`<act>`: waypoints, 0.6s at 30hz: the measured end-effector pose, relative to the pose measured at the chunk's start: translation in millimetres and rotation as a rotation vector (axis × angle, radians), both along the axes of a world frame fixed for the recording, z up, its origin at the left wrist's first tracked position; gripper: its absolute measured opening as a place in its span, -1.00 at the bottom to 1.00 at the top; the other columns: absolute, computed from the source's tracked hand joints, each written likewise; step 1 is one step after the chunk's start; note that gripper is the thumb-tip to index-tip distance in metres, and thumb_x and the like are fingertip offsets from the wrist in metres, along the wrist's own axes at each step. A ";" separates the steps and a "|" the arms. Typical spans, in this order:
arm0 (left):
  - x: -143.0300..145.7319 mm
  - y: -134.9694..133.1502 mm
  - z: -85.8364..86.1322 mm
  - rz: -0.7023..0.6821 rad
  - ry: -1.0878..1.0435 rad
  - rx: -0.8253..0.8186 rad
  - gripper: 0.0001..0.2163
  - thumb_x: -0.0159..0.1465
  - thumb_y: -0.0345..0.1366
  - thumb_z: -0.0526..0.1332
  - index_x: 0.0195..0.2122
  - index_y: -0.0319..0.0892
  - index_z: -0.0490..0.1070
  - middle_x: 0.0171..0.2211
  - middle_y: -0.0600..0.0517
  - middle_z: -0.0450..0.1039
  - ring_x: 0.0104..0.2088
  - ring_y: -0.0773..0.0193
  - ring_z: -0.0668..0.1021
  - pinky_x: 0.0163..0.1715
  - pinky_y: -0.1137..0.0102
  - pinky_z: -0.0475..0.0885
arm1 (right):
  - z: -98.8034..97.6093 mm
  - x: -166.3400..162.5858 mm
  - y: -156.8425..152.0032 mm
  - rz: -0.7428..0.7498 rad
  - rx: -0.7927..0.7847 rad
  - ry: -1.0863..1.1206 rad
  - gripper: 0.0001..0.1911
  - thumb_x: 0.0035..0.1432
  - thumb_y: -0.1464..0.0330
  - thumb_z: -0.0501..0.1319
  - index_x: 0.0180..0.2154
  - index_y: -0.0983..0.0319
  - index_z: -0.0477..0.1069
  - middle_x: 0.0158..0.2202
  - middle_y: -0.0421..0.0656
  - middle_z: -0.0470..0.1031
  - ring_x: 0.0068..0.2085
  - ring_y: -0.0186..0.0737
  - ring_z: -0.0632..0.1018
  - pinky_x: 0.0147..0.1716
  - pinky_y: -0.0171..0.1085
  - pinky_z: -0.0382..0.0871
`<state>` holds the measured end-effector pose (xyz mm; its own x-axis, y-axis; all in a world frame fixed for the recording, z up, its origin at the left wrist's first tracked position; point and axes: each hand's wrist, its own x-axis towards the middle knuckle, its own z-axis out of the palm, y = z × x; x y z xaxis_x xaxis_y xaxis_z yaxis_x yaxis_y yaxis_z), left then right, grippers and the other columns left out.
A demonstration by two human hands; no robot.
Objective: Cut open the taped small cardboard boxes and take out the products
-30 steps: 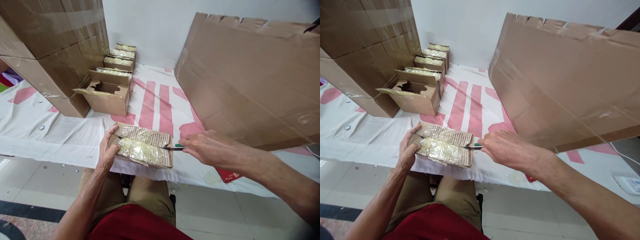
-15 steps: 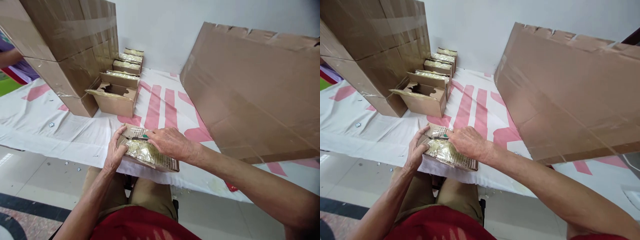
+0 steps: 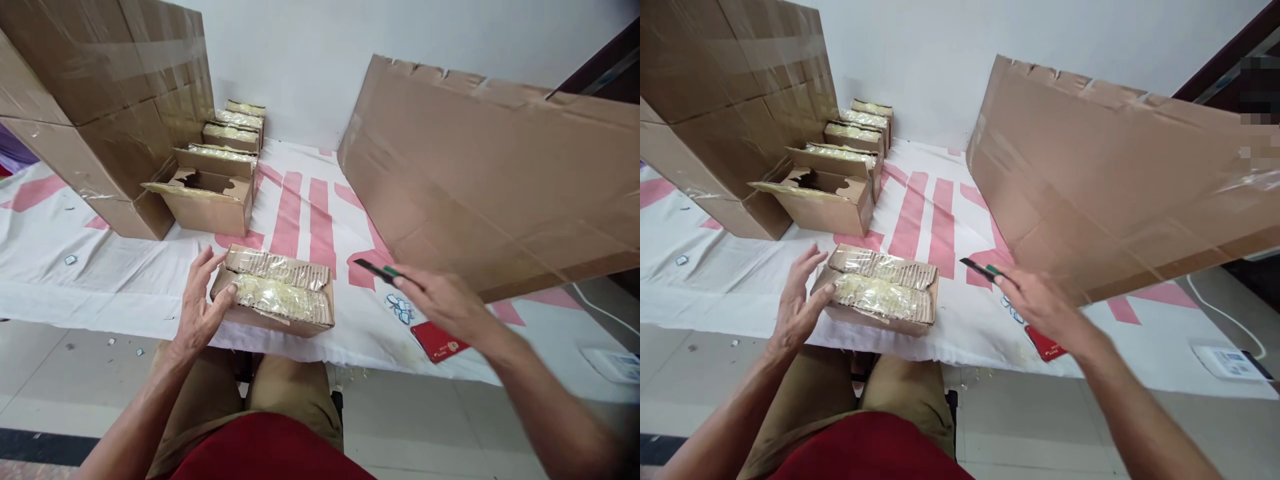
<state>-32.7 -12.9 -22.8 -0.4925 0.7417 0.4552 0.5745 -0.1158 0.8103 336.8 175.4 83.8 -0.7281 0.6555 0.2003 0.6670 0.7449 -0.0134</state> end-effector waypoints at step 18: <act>-15.2 21.6 69.5 -0.554 0.766 -0.408 -0.60 0.21 -0.25 0.24 0.09 -0.16 0.46 -0.11 -0.10 0.47 -0.03 -0.03 0.44 0.04 0.10 0.36 | -26.9 -136.9 -17.0 0.247 -0.294 0.094 -0.65 0.42 0.24 0.18 0.14 0.20 0.49 0.16 0.02 0.57 0.15 0.08 0.53 0.14 0.03 0.33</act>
